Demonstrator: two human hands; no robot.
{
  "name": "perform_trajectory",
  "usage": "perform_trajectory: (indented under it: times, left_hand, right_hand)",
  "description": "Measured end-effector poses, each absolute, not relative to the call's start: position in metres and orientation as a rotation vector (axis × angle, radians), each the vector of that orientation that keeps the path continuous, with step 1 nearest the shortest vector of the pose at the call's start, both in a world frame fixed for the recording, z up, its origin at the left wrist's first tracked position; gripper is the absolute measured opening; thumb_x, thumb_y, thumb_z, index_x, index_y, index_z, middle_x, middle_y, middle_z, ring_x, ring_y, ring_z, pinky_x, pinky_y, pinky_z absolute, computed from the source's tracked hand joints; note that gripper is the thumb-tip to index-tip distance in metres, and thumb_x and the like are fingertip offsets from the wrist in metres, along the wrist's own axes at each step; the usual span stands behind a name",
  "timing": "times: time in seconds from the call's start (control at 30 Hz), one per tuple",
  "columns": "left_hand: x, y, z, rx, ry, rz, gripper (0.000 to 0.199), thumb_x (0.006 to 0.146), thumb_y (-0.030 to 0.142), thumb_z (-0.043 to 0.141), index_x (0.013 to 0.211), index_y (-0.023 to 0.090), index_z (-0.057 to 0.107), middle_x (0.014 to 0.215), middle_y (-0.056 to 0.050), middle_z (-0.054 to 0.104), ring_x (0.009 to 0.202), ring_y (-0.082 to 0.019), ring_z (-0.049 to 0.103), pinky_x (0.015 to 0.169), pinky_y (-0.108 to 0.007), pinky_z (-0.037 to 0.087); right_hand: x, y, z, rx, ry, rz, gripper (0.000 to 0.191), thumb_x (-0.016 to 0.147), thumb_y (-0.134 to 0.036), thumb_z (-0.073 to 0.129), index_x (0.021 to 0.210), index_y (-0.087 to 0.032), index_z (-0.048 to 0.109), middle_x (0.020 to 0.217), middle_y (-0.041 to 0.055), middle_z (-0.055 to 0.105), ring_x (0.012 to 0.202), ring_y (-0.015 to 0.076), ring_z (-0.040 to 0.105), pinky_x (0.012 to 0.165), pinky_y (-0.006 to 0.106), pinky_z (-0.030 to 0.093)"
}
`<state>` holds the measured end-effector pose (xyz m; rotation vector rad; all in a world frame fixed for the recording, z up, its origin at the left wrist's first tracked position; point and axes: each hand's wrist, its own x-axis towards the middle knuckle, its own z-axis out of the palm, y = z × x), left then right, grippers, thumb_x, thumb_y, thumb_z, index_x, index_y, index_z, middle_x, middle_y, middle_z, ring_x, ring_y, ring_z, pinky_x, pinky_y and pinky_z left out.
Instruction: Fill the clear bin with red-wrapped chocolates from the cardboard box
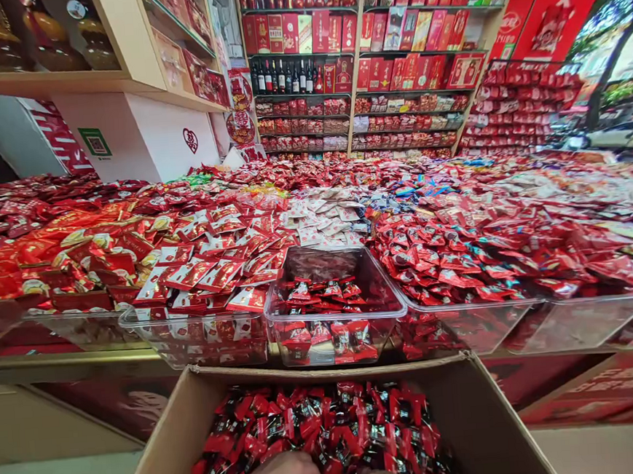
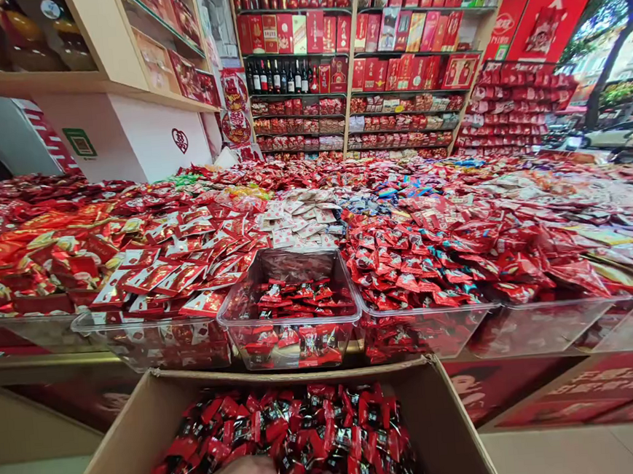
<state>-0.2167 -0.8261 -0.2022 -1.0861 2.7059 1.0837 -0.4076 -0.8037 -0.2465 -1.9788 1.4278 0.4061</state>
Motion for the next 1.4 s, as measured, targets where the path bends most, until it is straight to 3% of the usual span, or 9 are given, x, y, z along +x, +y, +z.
perform_trajectory:
  times: [0.1,0.17,0.23,0.33,0.5,0.73,1.03,1.27,1.4]
  left_hand:
    - [-0.219,-0.828,-0.192,-1.258,2.66,1.131,0.024,0.068,0.022,0.048,0.089,0.027,0.058,0.087,0.0,0.059,0.079,-0.017,0.053,0.069,-0.025,0.039]
    - [-0.222,-0.83,-0.186,-1.414,2.611,1.258,0.029,0.068,0.025,0.049,0.097,0.025,0.055,0.091,-0.002,0.058,0.079,-0.018,0.052,0.071,-0.027,0.039]
    - [-0.226,-0.832,-0.182,-1.5,2.52,1.555,0.044,0.067,0.026,0.052,0.11,0.023,0.045,0.097,-0.004,0.056,0.081,-0.018,0.052,0.071,-0.028,0.04]
    - [-0.234,-0.832,-0.172,-1.402,2.275,2.201,0.063,0.064,0.027,0.058,0.12,0.018,0.03,0.108,-0.009,0.05,0.091,-0.017,0.049,0.072,-0.027,0.04]
    - [-0.25,-0.83,-0.146,-1.598,1.891,2.495,0.046,0.07,0.037,0.053,0.106,0.011,0.04,0.077,-0.008,0.061,0.064,-0.014,0.057,0.054,-0.023,0.04]
    - [-0.257,-0.837,-0.126,-1.271,1.678,2.936,0.031,0.077,0.038,0.044,0.096,0.014,0.05,0.084,-0.009,0.061,0.07,-0.016,0.06,0.053,-0.02,0.038]
    - [-0.25,-0.837,-0.133,-1.432,1.683,2.911,0.034,0.076,0.04,0.045,0.1,0.016,0.049,0.083,-0.006,0.06,0.065,-0.015,0.06,0.047,-0.018,0.033]
    - [-0.242,-0.844,-0.139,-1.711,1.839,2.779,0.028,0.062,0.033,0.063,0.075,0.013,0.049,0.056,0.004,0.055,0.05,-0.009,0.051,0.048,-0.019,0.035]
    - [-0.241,-0.843,-0.136,-1.647,2.023,2.697,0.027,0.065,0.038,0.059,0.07,0.011,0.053,0.052,0.004,0.051,0.048,-0.007,0.045,0.048,-0.019,0.033]
  right_hand:
    - [-0.41,-0.812,-0.218,-2.103,1.301,0.472,0.028,0.065,-0.01,0.046,0.088,-0.012,0.061,0.082,0.0185,0.062,0.077,0.0311,0.058,0.06,0.039,0.044]
    - [-0.415,-0.815,-0.2,-2.129,1.328,0.289,0.019,0.059,-0.012,0.051,0.074,-0.014,0.062,0.071,0.0124,0.063,0.068,0.0267,0.059,0.055,0.033,0.044]
    - [-0.42,-0.818,-0.186,-2.029,1.354,0.004,0.016,0.053,-0.012,0.054,0.067,-0.017,0.059,0.062,0.0036,0.06,0.058,0.0187,0.056,0.048,0.025,0.04]
    - [-0.423,-0.823,-0.174,-1.606,1.239,-0.337,0.022,0.051,-0.012,0.056,0.072,-0.017,0.052,0.054,-0.0054,0.049,0.047,0.0077,0.045,0.042,0.017,0.031]
    - [-0.421,-0.829,-0.158,-1.148,0.992,-0.65,0.02,0.059,-0.025,0.06,0.07,-0.014,0.047,0.052,-0.0063,0.046,0.044,0.0042,0.039,0.044,0.017,0.031]
    - [-0.431,-0.831,-0.135,-0.967,0.912,-0.806,0.027,0.065,-0.035,0.059,0.064,-0.013,0.043,0.054,-0.0047,0.047,0.043,0.0031,0.039,0.045,0.017,0.029]
    - [-0.422,-0.832,-0.141,-1.179,1.044,-0.814,0.028,0.068,-0.04,0.054,0.065,-0.014,0.045,0.053,-0.0043,0.045,0.044,0.005,0.039,0.045,0.019,0.031]
    - [-0.423,-0.826,-0.135,-1.405,1.059,-0.835,0.016,0.072,-0.029,0.051,0.081,-0.016,0.045,0.065,-0.0024,0.045,0.059,0.0079,0.04,0.054,0.019,0.035]
    - [-0.42,-0.819,-0.126,-1.618,1.144,-0.739,0.011,0.072,-0.025,0.048,0.079,-0.017,0.045,0.062,-0.0027,0.045,0.056,0.0078,0.038,0.053,0.019,0.034]
